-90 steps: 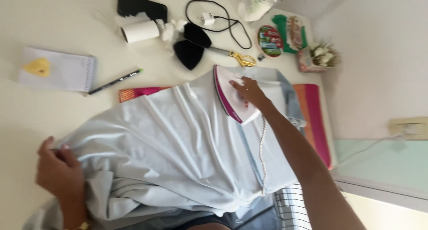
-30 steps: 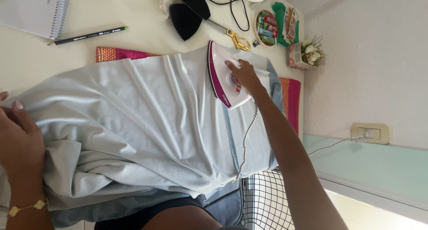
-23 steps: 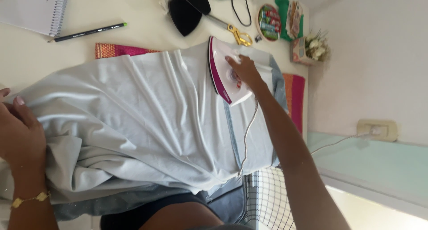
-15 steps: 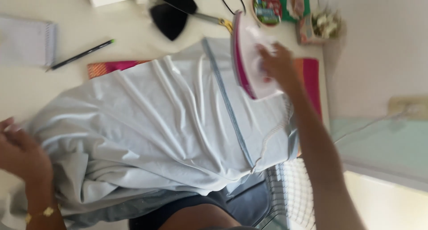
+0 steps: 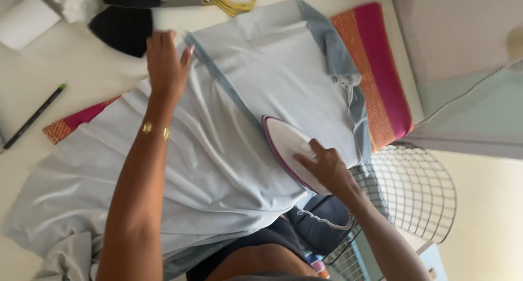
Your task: Ironing a light blue garment on a flat surface, pressing seams and smoothing out wrinkles.
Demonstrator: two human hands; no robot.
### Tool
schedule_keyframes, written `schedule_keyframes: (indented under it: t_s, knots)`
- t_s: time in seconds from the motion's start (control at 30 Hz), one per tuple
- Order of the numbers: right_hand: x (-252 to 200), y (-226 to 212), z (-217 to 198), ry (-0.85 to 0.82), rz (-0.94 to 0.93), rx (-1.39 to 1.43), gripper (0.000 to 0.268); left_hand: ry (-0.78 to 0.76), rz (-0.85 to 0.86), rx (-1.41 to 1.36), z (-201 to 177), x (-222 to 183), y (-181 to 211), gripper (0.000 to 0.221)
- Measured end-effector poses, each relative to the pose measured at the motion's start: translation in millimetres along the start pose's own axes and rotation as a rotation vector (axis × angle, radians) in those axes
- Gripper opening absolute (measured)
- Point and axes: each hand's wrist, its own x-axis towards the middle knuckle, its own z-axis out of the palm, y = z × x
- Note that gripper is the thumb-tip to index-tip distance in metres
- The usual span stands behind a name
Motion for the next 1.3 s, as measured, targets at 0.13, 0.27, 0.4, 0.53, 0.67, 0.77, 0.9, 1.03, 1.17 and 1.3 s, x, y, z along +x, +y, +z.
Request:
schedule_keyframes:
  t_s: [0.13, 0.27, 0.4, 0.53, 0.67, 0.77, 0.9, 1.03, 1.17, 1.3]
  knots:
    - [-3.8, 4.4, 25.5, 0.017, -0.003, 0.078, 0.050, 0.073, 0.121, 0.088, 82.0, 27.7, -57.8, 0.057]
    - [-4.9, -2.9, 35.6, 0.099, -0.008, 0.035, 0.049, -0.122, -0.044, 0.053, 87.8, 36.4, -83.2, 0.048]
    - [7.0, -10.4, 38.5, 0.154, -0.013, 0.071, 0.048, -0.220, -0.076, -0.168, 38.7, 43.9, -41.8, 0.032]
    - [24.1, -20.4, 39.1, 0.085, 0.087, 0.108, 0.050, -0.249, -0.115, -0.318, 19.2, 39.5, -16.3, 0.019]
    - [48.1, -21.9, 54.1, 0.155, -0.122, 0.042, 0.049, -0.088, -0.026, -0.356, 29.1, 34.3, -27.3, 0.018]
    - [69.3, -42.6, 44.5, 0.188, -0.083, 0.029, 0.050, 0.008, 0.048, -0.339, 31.9, 29.5, -30.5, 0.017]
    - [86.5, -58.6, 58.3, 0.233, -0.158, -0.063, 0.052, 0.045, -0.016, -0.427, 26.6, 28.5, -21.5, 0.018]
    - [113.6, -80.2, 43.7, 0.205, -0.106, 0.022, 0.053, 0.053, -0.034, -0.470, 24.3, 29.4, -19.6, 0.017]
    - [129.8, -96.5, 38.2, 0.165, -0.027, 0.008, 0.054, 0.051, -0.031, -0.491, 22.0, 27.1, -19.4, 0.015]
    - [157.9, -92.0, 38.0, 0.291, -0.086, -0.040, 0.058, 0.012, -0.118, -0.513, 16.8, 27.6, -11.8, 0.018]
